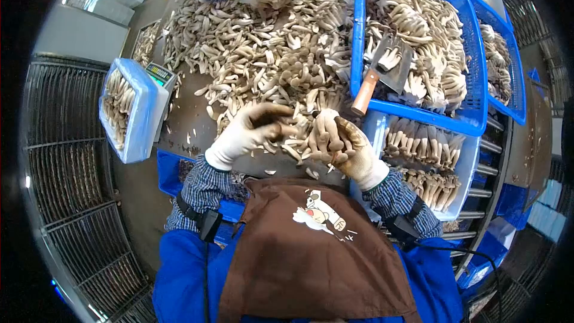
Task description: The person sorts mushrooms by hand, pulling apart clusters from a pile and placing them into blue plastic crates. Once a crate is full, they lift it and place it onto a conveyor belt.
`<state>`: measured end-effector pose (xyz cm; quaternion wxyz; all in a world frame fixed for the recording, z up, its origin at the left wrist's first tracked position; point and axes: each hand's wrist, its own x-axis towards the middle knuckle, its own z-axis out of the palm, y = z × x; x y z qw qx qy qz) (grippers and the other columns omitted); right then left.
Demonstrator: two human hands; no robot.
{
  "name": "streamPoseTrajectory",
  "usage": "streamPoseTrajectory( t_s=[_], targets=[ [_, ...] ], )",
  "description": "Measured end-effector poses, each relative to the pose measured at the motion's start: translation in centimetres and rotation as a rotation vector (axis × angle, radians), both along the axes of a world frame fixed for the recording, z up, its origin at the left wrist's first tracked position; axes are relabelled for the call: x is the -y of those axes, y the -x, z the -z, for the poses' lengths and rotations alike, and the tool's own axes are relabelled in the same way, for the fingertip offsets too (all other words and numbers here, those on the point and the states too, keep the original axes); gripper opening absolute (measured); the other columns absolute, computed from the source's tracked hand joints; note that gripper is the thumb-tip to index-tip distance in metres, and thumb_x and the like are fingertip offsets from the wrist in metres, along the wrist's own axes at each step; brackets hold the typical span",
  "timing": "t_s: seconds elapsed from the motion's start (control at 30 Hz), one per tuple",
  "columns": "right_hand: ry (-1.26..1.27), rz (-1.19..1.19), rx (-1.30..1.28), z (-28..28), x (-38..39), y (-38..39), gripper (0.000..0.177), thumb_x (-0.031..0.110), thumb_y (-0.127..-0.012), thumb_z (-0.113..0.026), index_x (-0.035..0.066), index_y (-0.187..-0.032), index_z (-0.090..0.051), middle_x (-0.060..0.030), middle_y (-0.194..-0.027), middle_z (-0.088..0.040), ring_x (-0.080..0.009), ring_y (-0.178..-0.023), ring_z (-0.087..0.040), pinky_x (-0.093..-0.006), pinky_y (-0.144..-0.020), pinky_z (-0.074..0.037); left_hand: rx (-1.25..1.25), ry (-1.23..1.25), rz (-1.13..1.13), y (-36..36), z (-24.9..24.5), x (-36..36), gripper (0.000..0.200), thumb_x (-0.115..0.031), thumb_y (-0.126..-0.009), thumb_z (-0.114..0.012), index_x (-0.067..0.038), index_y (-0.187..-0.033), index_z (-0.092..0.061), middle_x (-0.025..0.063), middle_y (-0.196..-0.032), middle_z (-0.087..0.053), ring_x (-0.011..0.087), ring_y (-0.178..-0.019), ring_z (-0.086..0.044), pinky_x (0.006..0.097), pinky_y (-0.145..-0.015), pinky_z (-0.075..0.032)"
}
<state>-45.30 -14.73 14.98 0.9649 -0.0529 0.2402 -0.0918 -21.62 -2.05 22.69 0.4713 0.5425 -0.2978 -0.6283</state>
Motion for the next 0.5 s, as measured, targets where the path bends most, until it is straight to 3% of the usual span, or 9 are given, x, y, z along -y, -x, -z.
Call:
streamPoseTrajectory(
  t_s=[0.03,0.1,0.13,0.17,0.23,0.27,0.33,0.43,0.5],
  targets=[
    [0.004,-0.006,-0.002,-0.2,-0.1,-0.3,0.039,0.038,-0.104,-0.044,0.005,-0.122,-0.054,-0.0088,-0.097,-0.063,-0.0173,-0.082,-0.063,-0.0311,-0.061,-0.053,0.088,-0.017,-0.097,-0.2,0.3,0.0,0.043,-0.014,-0.095,-0.066,0.006,-0.131,-0.053,0.0144,-0.114,-0.071,0.0162,-0.104,-0.067,0.0261,-0.088,-0.052],
    [0.607,0.027,0.023,-1.2,-0.7,-1.3,0.039,0.037,-0.103,-0.046,0.003,-0.121,-0.053,-0.0074,-0.098,-0.063,-0.0136,-0.081,-0.062,-0.0286,-0.064,-0.051,0.298,-0.023,-0.136,-2.4,2.8,0.1,0.04,-0.014,-0.095,-0.065,0.004,-0.13,-0.055,0.014,-0.121,-0.068,0.0183,-0.109,-0.065,0.0277,-0.092,-0.05],
    [0.803,0.054,-0.119,-2.5,-1.0,-2.1,0.032,0.035,-0.101,-0.05,0.005,-0.106,-0.058,-0.0068,-0.091,-0.064,-0.0092,-0.066,-0.059,-0.0192,-0.054,-0.043,0.753,0.041,-0.145,-2.5,3.7,0.3,0.045,-0.018,-0.094,-0.066,0.001,-0.133,-0.054,0.0143,-0.127,-0.064,0.0183,-0.11,-0.063,0.0285,-0.096,-0.048],
    [0.955,-0.025,-0.258,-2.8,-0.8,-2.1,0.032,0.032,-0.101,-0.051,0.002,-0.111,-0.056,-0.0064,-0.09,-0.063,-0.0082,-0.067,-0.057,-0.0179,-0.053,-0.042,1.271,0.084,-0.14,-2.7,4.4,0.6,0.057,-0.026,-0.09,-0.069,-0.003,-0.139,-0.05,0.0148,-0.126,-0.063,0.0183,-0.103,-0.064,0.0301,-0.092,-0.05],
    [1.1,0.052,-0.475,-0.7,-2.1,-3.1,0.045,0.032,-0.099,-0.056,-0.003,-0.126,-0.05,-0.0115,-0.103,-0.065,-0.0153,-0.084,-0.064,-0.0222,-0.067,-0.05,0.64,-0.04,-0.162,-0.6,1.8,1.0,0.064,-0.025,-0.088,-0.071,-0.003,-0.143,-0.046,0.014,-0.126,-0.061,0.0229,-0.116,-0.058,0.0345,-0.098,-0.047],
    [1.158,0.017,-0.511,-0.9,-2.4,-3.3,0.052,0.029,-0.097,-0.058,-0.003,-0.136,-0.042,-0.0169,-0.116,-0.06,-0.0216,-0.101,-0.06,-0.0295,-0.084,-0.047,0.429,-0.116,0.061,-0.3,2.0,1.6,0.073,-0.02,-0.083,-0.072,-0.003,-0.147,-0.041,0.0128,-0.125,-0.06,0.0214,-0.109,-0.059,0.0318,-0.093,-0.05],
    [1.289,-0.099,-0.572,-2.8,-3.0,-3.3,0.067,0.027,-0.095,-0.059,-0.003,-0.148,-0.03,-0.0261,-0.136,-0.047,-0.0306,-0.129,-0.047,-0.0387,-0.108,-0.038,0.449,-0.021,0.247,2.3,1.8,2.5,0.076,-0.009,-0.08,-0.067,-0.003,-0.149,-0.036,0.0112,-0.128,-0.059,0.0188,-0.107,-0.059,0.029,-0.09,-0.051],
    [1.47,-0.087,-0.577,-1.4,-2.6,-2.3,0.063,0.025,-0.095,-0.06,-0.003,-0.146,-0.033,-0.022,-0.127,-0.056,-0.0261,-0.114,-0.059,-0.0372,-0.099,-0.046,0.369,0.082,0.318,3.2,3.0,3.9,0.077,-0.007,-0.079,-0.065,-0.002,-0.15,-0.034,0.0112,-0.132,-0.056,0.0182,-0.116,-0.055,0.0299,-0.099,-0.046],
    [0.908,-0.009,-0.215,-1.1,-1.3,-1.1,0.039,0.015,-0.093,-0.061,0.001,-0.127,-0.05,-0.008,-0.095,-0.069,-0.0108,-0.07,-0.065,-0.0226,-0.059,-0.051,0.155,0.054,0.359,3.3,3.7,5.0,0.075,-0.01,-0.081,-0.066,0.001,-0.148,-0.035,0.0122,-0.137,-0.053,0.0176,-0.128,-0.047,0.0315,-0.11,-0.037]
  ],
)
